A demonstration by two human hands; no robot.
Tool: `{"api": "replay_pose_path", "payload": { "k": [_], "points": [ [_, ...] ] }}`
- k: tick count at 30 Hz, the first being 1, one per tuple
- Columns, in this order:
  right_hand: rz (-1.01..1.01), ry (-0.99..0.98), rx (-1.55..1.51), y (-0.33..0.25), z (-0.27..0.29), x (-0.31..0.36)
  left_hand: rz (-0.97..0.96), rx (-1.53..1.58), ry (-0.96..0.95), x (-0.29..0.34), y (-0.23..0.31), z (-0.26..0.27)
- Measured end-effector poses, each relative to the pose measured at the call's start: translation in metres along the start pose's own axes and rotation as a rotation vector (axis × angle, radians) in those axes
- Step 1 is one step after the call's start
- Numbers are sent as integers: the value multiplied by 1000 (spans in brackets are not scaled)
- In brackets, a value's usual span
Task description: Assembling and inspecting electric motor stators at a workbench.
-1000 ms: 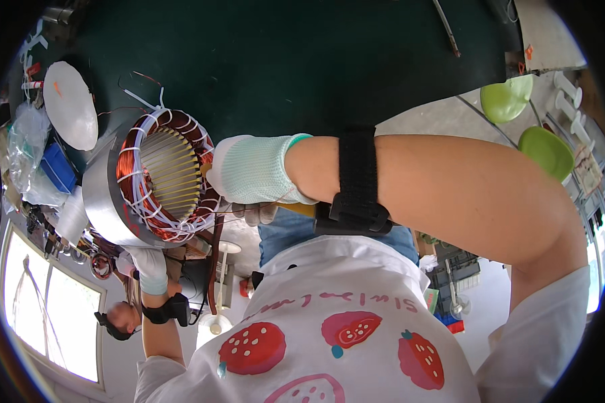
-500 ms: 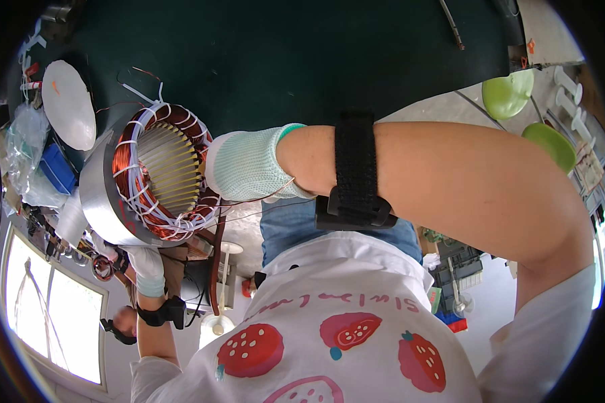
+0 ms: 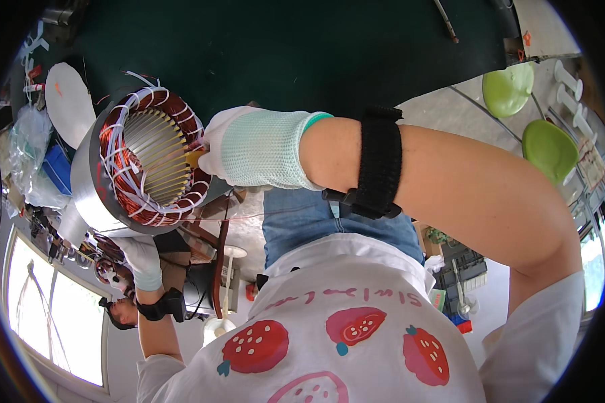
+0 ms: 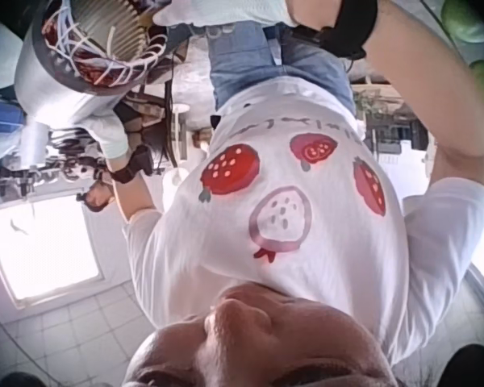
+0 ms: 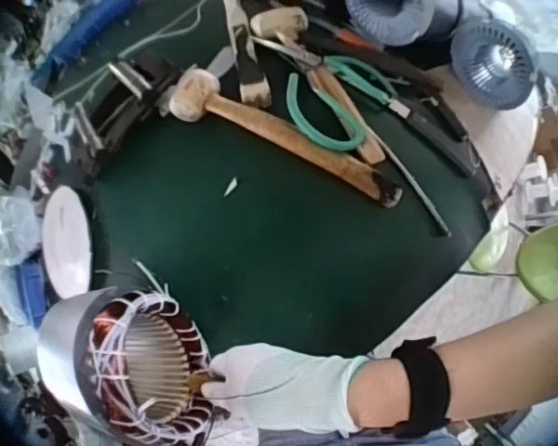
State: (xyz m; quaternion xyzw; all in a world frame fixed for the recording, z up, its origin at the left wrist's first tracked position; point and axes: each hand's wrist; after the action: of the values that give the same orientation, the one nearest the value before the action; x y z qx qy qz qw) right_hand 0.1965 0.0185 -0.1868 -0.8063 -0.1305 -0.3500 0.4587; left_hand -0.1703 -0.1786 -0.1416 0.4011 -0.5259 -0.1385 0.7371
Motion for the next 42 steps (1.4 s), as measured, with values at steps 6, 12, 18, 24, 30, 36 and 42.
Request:
{"api": "replay_pose_path", "payload": {
  "k": [6, 12, 18, 24, 30, 36, 42],
  "points": [
    [-1, -46, 47, -7, 7, 3, -86, -215, -221, -9, 1, 18],
    [-221, -101, -142, -31, 15, 14, -79, -241, -234, -10, 0, 15],
    [-143, 8, -110, -29, 7, 12, -79, -263, -234, -8, 3, 13],
    [-203, -39, -122, -34, 9, 11, -88, -289, -255, -9, 3, 11],
    [-166, 91, 294, -31, 4, 3, -137, -634, -281, -18, 3, 23],
    [367, -36, 826, -6, 6, -29, -74, -227, -258, -13, 9, -1],
    [456, 70, 792, 16, -11, -33, -70, -254, -193, -19, 6, -6]
  ]
}}
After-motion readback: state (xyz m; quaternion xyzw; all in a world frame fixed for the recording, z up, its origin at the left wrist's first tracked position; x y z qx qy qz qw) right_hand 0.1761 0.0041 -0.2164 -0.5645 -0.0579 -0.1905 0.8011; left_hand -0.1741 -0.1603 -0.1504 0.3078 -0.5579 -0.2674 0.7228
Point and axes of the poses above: each hand's wrist, its own x-axis away from the middle knuckle, its own z-axis out of the back of the hand, y = z × x
